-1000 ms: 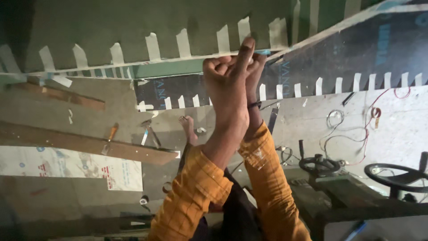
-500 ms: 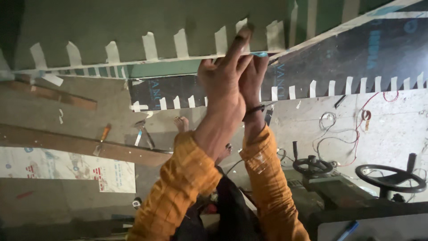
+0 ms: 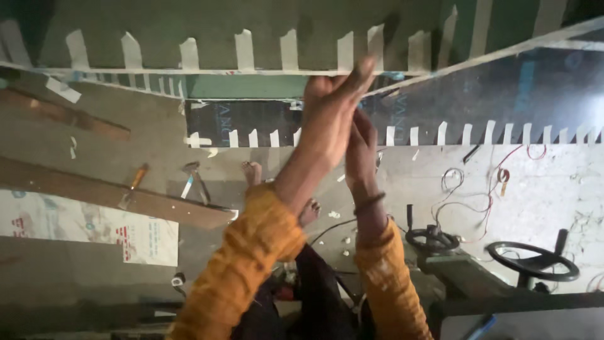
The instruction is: The person applies masking tape along the edges of a black laminated panel, tearing pieces from a tape roll by hand and pressing them onto the panel edges. They peel off small tape tabs and work around the panel while seated on the floor.
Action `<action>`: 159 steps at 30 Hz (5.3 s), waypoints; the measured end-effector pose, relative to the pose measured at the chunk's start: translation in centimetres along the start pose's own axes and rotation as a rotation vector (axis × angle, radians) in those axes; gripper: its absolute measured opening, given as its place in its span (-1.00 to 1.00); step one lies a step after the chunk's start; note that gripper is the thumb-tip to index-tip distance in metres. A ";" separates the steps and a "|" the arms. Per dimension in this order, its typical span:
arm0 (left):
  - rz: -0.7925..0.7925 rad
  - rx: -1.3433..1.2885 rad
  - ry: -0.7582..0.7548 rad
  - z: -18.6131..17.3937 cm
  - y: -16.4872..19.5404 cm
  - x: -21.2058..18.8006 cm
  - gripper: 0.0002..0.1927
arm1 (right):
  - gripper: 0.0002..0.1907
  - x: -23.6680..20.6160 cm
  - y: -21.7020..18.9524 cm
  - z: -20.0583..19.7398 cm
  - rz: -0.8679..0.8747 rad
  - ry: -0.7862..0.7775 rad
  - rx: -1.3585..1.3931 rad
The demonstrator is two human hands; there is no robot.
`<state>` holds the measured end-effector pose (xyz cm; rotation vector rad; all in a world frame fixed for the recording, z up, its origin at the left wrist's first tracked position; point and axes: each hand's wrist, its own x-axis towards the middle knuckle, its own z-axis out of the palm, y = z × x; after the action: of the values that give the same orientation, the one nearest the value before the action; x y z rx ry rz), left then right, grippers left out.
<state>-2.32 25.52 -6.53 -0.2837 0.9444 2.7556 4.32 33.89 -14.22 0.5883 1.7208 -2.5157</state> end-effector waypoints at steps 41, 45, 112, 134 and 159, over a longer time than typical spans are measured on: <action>0.741 1.269 0.127 -16.2 24.6 -10.4 -0.71 | -0.84 -5.0 2.4 22.7 -0.547 -0.420 -0.599; 0.919 1.372 0.318 -17.7 27.3 -8.7 -0.69 | -0.70 -4.1 5.7 27.7 -0.405 -0.264 -0.631; 0.223 0.484 0.429 -15.8 27.6 -9.9 -0.67 | -0.80 2.4 9.6 32.1 -0.727 -0.195 -0.725; 0.339 -0.083 0.524 -14.9 24.9 -5.7 -0.78 | -0.78 8.1 11.0 29.9 -0.773 -0.375 -1.279; 0.295 -0.373 0.610 -15.7 22.0 -1.7 -0.80 | -0.50 8.0 7.5 27.5 -1.177 -0.308 -1.228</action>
<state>-4.67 -1.43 -5.54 -1.1869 0.6005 3.1714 -9.18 7.50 -14.89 -1.0521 3.3099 -0.9707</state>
